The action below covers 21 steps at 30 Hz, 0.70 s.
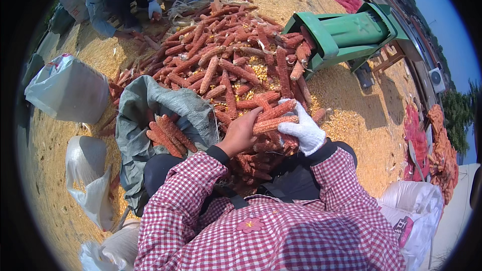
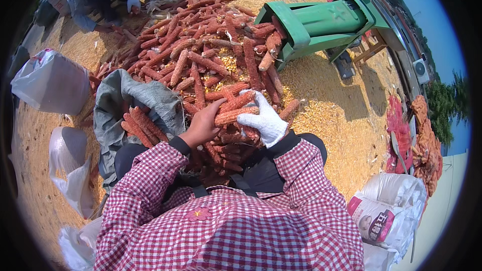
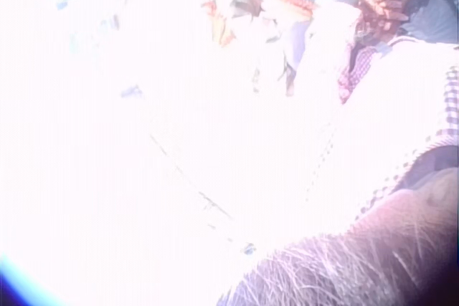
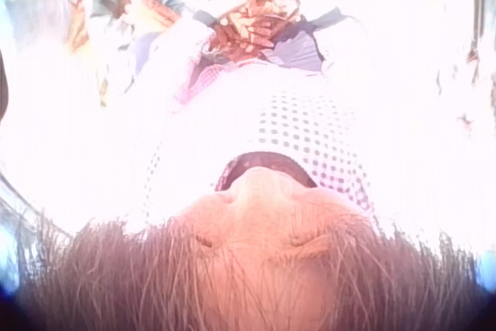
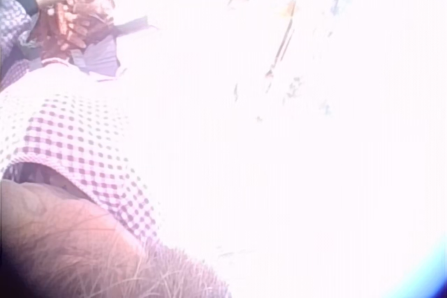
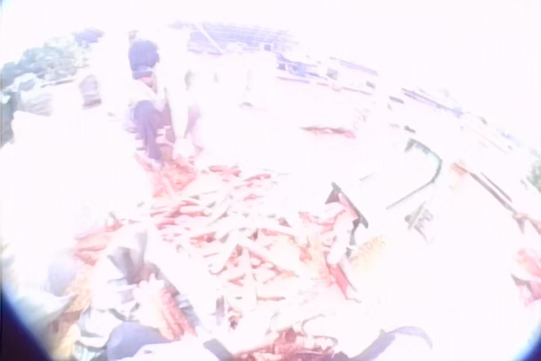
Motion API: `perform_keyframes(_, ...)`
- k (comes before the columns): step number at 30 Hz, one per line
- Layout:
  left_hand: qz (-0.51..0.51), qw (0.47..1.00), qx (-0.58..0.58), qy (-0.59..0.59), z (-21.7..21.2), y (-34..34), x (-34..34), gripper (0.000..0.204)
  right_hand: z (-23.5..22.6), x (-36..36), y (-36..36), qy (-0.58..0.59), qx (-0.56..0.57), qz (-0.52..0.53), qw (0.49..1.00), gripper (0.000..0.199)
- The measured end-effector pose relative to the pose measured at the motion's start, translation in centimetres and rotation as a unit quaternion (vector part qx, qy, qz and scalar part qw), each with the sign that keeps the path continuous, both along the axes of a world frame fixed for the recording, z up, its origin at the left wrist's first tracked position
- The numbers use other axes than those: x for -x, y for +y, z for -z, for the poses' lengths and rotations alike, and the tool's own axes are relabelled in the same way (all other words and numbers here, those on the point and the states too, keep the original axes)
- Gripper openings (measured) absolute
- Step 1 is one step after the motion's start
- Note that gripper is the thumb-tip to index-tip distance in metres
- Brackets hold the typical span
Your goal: The person walks across a rooftop, puts on gloves, and sits down to shell dried corn cobs by hand. They repeatedly remove kernels from the cobs and place the shelled cobs into a sack while kernels accumulate on the ground.
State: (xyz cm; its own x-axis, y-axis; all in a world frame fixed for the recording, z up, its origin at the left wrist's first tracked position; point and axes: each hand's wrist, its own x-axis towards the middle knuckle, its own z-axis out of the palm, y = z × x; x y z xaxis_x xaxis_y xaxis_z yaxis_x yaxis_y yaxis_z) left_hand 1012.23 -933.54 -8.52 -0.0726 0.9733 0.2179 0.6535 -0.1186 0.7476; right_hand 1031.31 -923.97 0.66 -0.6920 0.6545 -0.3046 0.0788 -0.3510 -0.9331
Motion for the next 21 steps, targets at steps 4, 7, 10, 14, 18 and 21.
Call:
perform_keyframes(4,0.030,0.902,0.129,-0.411,0.9,0.4,0.3,0.050,2.1,0.1,1.5,-0.073,-0.056,0.008,0.996,0.081)
perform_keyframes(7,0.029,0.673,0.248,-0.696,-1.2,0.2,1.0,0.033,2.5,0.2,1.7,-0.071,-0.059,0.053,0.994,0.074)
perform_keyframes(10,0.006,0.602,0.228,-0.765,-2.7,-0.1,0.4,0.034,1.8,1.7,-0.2,-0.088,-0.064,0.075,0.991,0.075)
perform_keyframes(14,-0.019,0.613,0.200,-0.764,0.6,-0.7,1.1,0.039,3.5,2.9,-3.7,-0.254,-0.443,-0.108,0.853,0.069)
perform_keyframes(18,-0.050,0.647,0.183,-0.738,-0.5,-1.0,1.4,0.034,4.0,3.2,-2.1,-0.131,-0.338,-0.033,0.931,0.057)
perform_keyframes(21,-0.077,0.659,0.165,-0.730,-2.2,-1.7,2.0,0.034,3.4,3.4,0.2,-0.218,-0.293,0.001,0.931,0.047)
